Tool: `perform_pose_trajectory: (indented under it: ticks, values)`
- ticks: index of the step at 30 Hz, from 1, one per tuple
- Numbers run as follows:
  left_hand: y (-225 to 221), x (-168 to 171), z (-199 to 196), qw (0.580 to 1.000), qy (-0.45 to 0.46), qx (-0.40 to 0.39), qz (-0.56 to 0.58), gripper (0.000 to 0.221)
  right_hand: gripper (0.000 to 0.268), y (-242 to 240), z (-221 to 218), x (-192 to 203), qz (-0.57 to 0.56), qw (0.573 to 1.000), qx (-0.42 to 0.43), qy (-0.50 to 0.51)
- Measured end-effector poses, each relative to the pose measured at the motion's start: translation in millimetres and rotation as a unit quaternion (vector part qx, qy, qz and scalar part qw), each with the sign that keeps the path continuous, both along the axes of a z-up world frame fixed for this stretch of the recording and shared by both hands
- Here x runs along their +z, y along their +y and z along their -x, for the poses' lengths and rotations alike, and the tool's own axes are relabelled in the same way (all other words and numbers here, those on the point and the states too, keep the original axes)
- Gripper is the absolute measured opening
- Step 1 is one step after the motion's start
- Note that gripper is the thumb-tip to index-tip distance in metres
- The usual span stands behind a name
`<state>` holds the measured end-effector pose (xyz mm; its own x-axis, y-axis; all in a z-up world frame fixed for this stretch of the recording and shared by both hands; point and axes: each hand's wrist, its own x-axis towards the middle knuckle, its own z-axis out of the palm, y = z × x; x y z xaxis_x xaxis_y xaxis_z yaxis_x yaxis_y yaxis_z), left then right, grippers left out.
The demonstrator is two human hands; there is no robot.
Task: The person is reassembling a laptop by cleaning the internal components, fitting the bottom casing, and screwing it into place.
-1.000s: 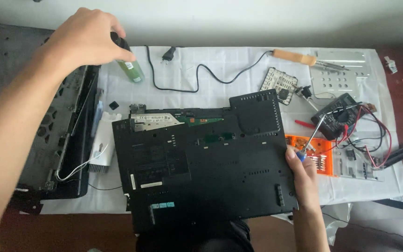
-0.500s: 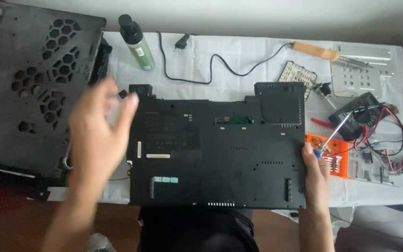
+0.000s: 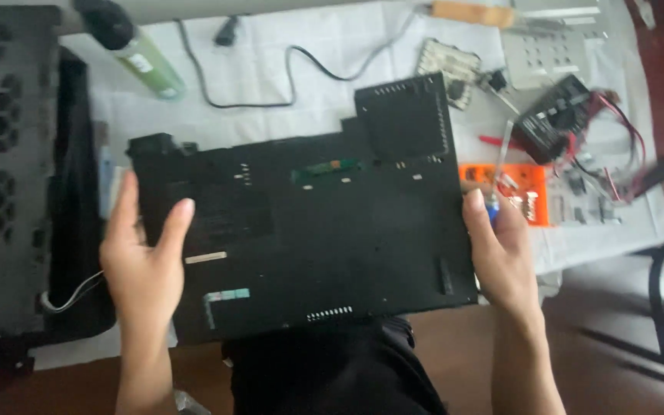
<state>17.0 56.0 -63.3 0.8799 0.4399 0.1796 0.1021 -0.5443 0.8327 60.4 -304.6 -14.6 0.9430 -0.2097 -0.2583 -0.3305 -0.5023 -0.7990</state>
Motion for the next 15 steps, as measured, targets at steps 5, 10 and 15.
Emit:
perform_pose_trajectory:
  ticks: [5,10,15]
  values:
    - [-9,19,-3,0.997,0.011,-0.004,0.074,0.065,0.045,-9,-1,-1,-0.208,0.972,-0.066,0.091]
    - [-3,10,-4,0.999,0.000,0.011,0.045,0.064,0.077,-41,-9,-15,-0.280,0.945,0.108,0.132]
    - [2,-8,-2,0.993,-0.096,0.001,0.072,0.055,0.059,-37,-16,-2,-0.292,0.940,0.005,0.179]
